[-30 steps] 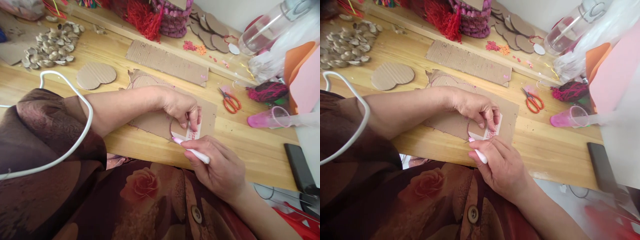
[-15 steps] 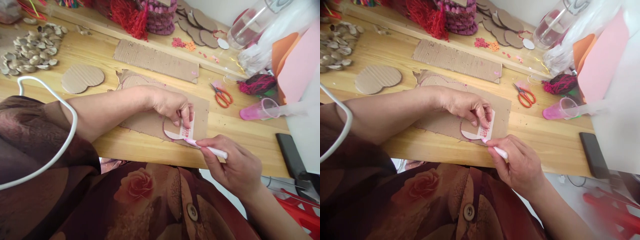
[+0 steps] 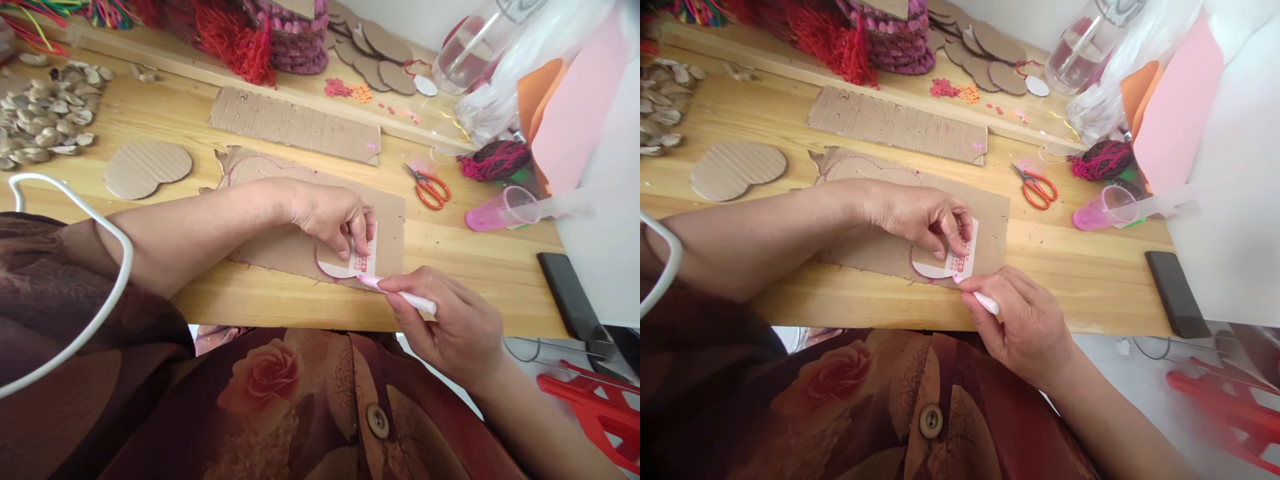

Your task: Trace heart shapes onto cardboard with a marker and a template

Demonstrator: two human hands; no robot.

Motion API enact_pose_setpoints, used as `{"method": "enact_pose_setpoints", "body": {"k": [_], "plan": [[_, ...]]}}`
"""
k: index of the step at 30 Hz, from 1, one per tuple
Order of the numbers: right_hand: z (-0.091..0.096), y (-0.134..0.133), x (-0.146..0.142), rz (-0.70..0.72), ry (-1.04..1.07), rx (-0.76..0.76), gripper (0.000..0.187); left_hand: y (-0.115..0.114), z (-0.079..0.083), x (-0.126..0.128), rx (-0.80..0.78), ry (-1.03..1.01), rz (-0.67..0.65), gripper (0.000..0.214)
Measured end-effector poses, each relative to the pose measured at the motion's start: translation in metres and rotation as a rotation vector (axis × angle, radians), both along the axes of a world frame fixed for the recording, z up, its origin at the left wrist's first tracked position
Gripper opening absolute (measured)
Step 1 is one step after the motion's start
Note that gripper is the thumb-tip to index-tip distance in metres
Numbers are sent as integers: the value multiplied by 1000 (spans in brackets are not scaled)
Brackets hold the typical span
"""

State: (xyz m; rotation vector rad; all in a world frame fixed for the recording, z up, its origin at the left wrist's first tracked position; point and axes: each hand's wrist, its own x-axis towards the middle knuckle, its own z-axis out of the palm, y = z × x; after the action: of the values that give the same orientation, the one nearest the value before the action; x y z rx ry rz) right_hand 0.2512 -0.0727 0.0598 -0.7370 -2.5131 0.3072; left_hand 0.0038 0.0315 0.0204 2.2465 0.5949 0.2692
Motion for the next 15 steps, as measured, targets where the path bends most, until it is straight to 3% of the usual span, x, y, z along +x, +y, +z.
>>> {"method": "enact_pose_setpoints", "body": {"k": [9, 15], "plan": [[-2, -5, -2, -17, 28, -38, 13, -17, 18, 5, 122, 101, 33, 28], [0, -4, 0, -41, -26, 26, 9, -30, 31, 15, 179, 196, 64, 22]]}}
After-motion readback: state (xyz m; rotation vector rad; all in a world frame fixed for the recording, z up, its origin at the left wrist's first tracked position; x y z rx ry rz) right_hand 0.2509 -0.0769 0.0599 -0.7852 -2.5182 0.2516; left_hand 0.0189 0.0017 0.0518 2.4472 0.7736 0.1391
